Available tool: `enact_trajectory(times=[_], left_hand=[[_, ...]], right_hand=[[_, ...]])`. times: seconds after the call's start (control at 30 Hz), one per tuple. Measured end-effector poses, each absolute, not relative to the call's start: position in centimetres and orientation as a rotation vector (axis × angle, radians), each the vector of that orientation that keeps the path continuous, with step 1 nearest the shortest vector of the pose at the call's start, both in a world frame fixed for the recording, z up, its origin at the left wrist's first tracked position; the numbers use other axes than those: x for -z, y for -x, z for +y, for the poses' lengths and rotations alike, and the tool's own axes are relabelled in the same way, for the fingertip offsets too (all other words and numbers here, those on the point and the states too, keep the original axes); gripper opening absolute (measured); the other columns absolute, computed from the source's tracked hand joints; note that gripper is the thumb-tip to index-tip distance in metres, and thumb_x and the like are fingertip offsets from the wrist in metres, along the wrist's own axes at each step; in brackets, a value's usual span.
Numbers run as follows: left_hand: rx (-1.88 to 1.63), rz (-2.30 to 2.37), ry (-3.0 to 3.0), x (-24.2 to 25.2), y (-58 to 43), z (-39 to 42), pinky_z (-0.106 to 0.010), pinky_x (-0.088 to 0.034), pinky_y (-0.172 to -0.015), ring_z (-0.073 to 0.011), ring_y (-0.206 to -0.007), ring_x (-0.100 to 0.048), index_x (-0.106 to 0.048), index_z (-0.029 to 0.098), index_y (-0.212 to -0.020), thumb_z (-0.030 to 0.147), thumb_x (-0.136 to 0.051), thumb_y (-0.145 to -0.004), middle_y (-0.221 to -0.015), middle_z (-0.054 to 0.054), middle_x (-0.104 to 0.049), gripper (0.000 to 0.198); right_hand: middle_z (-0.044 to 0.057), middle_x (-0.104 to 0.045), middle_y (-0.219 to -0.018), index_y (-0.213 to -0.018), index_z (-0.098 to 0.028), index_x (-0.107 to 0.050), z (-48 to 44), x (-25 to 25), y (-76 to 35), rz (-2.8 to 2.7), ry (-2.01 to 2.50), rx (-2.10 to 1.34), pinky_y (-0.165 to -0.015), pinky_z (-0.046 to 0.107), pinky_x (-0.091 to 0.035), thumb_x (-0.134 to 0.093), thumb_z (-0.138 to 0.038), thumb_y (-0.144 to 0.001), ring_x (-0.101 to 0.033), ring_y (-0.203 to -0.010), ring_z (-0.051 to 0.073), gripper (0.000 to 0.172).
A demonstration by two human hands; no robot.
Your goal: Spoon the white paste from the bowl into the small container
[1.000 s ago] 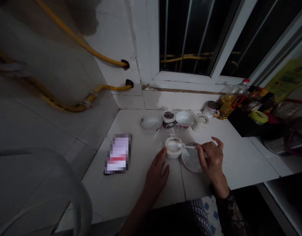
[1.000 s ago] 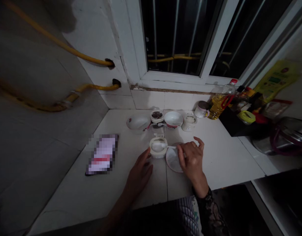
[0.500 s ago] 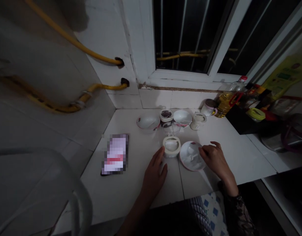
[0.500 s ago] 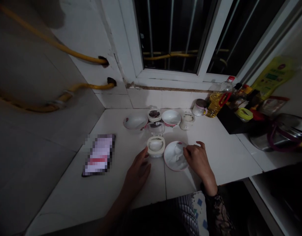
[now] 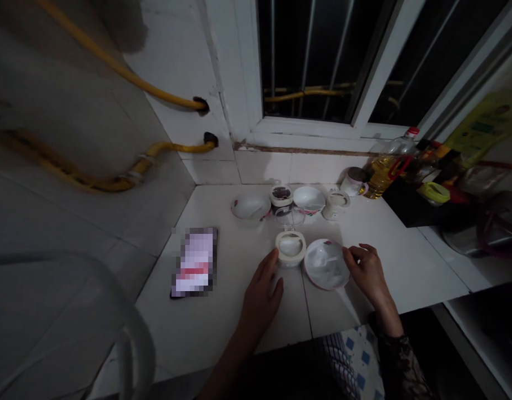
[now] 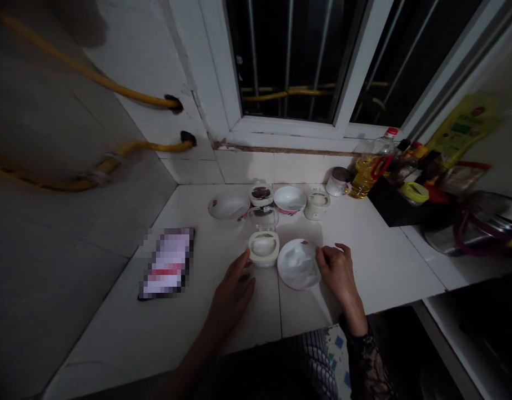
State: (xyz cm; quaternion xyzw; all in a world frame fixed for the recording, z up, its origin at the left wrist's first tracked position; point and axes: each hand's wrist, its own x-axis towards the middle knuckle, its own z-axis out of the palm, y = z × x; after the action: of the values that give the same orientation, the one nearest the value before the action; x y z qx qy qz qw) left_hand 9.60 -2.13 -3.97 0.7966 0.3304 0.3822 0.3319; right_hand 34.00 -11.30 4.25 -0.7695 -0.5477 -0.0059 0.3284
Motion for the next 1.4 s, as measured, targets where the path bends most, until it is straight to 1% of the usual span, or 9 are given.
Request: enact_trajectory(times=[0.23,0.47,0.57,0.8,0.93,1.03,1.17,1.3,1.4], left_hand=[[-1.004,0.863,-2.069,4.1,-9.6,-2.1,-0.039,-0.057,-0.095,-0.0239,-0.128,-0.057,-0.029,0.032,-0.152,0.017,-0.048,-0.091,-0.149,-0.009,-0.047,0.065],[-1.002,0.868,-2.064,4.3,-9.6,-2.1,-0.039,-0.057,-0.095,-0.0243,-0.129,-0.056,-0.029,0.031,-0.152,0.017,-0.048,-0.091,-0.150,-0.010,-0.046,0.066],[-1.001,0.854,-2.061,4.3,-9.6,-2.0,-0.038,-0.057,-0.094,-0.0242,-0.129,-0.056,-0.029,0.031,-0.152,0.017,-0.048,-0.091,-0.150,-0.010,-0.047,0.066],[-0.990,0.869,-2.051,4.0,-9.6,-2.1,-0.040,-0.056,-0.097,-0.0240,-0.128,-0.057,-0.031,0.031,-0.152,0.017,-0.049,-0.090,-0.150,-0.009,-0.047,0.066],[-1.008,0.874,-2.038,4.2,-9.8,-2.1,-0.040,-0.054,-0.100,-0.0234,-0.130,-0.056,-0.031,0.031,-0.151,0.016,-0.049,-0.089,-0.149,-0.009,-0.048,0.066],[-1.015,0.879,-2.032,4.3,-9.8,-2.1,-0.040,-0.054,-0.100,-0.0236,-0.130,-0.055,-0.032,0.031,-0.151,0.017,-0.048,-0.090,-0.149,-0.008,-0.048,0.065],[-0.990,0.867,-2.034,4.2,-9.7,-2.0,-0.041,-0.054,-0.100,-0.0240,-0.130,-0.055,-0.032,0.031,-0.151,0.018,-0.048,-0.090,-0.150,-0.009,-0.046,0.064],[-0.959,0.863,-2.036,4.0,-9.5,-2.1,-0.040,-0.054,-0.099,-0.0240,-0.130,-0.055,-0.030,0.031,-0.152,0.018,-0.048,-0.091,-0.150,-0.009,-0.046,0.065],[-0.960,0.874,-2.028,3.9,-9.6,-2.2,-0.039,-0.055,-0.098,-0.0235,-0.129,-0.056,-0.030,0.032,-0.152,0.018,-0.048,-0.091,-0.150,-0.009,-0.046,0.065]], right_hand=[[-0.008,-0.035,-0.047,-0.054,-0.022,-0.038,-11.6,-3.5,-34.2,-1.423,1.992,-0.015,-0.093,0.036,-0.044,-0.036,-0.051,-0.096,-0.038,-0.046,0.010,0.052],[-0.004,-0.052,-0.051,-0.059,-0.021,-0.046,-10.6,-4.3,-33.3,-1.586,2.077,0.089,-0.100,0.045,-0.035,-0.036,-0.043,-0.098,-0.050,-0.052,0.012,0.046],[-0.003,-0.055,-0.052,-0.059,-0.021,-0.046,-10.0,-4.4,-32.6,-1.667,2.013,0.038,-0.099,0.043,-0.037,-0.035,-0.041,-0.099,-0.052,-0.052,0.012,0.046],[-0.007,-0.040,-0.045,-0.054,-0.022,-0.039,-10.5,-4.4,-33.0,-1.503,1.989,-0.036,-0.095,0.038,-0.042,-0.036,-0.049,-0.097,-0.041,-0.046,0.010,0.050],[-0.005,-0.038,-0.047,-0.051,-0.022,-0.040,-11.2,-4.6,-33.6,-1.335,2.004,-0.087,-0.075,0.031,-0.044,-0.039,-0.054,-0.092,-0.039,-0.048,0.011,0.052],[-0.004,-0.040,-0.049,-0.051,-0.022,-0.044,-11.6,-4.7,-33.7,-1.216,1.991,-0.223,-0.057,0.027,-0.037,-0.043,-0.057,-0.089,-0.040,-0.050,0.012,0.051],[-0.004,-0.037,-0.047,-0.049,-0.022,-0.040,-11.6,-4.8,-33.7,-1.038,1.917,-0.348,-0.048,0.025,-0.029,-0.049,-0.064,-0.082,-0.035,-0.048,0.010,0.053],[-0.004,-0.039,-0.048,-0.050,-0.023,-0.040,-10.9,-5.6,-32.9,-0.986,1.844,-0.226,-0.051,0.026,-0.034,-0.049,-0.061,-0.085,-0.038,-0.050,0.011,0.053],[-0.001,-0.050,-0.054,-0.056,-0.022,-0.048,-9.9,-6.5,-31.3,-1.136,1.807,0.081,-0.070,0.031,-0.044,-0.046,-0.049,-0.094,-0.048,-0.059,0.015,0.046]])
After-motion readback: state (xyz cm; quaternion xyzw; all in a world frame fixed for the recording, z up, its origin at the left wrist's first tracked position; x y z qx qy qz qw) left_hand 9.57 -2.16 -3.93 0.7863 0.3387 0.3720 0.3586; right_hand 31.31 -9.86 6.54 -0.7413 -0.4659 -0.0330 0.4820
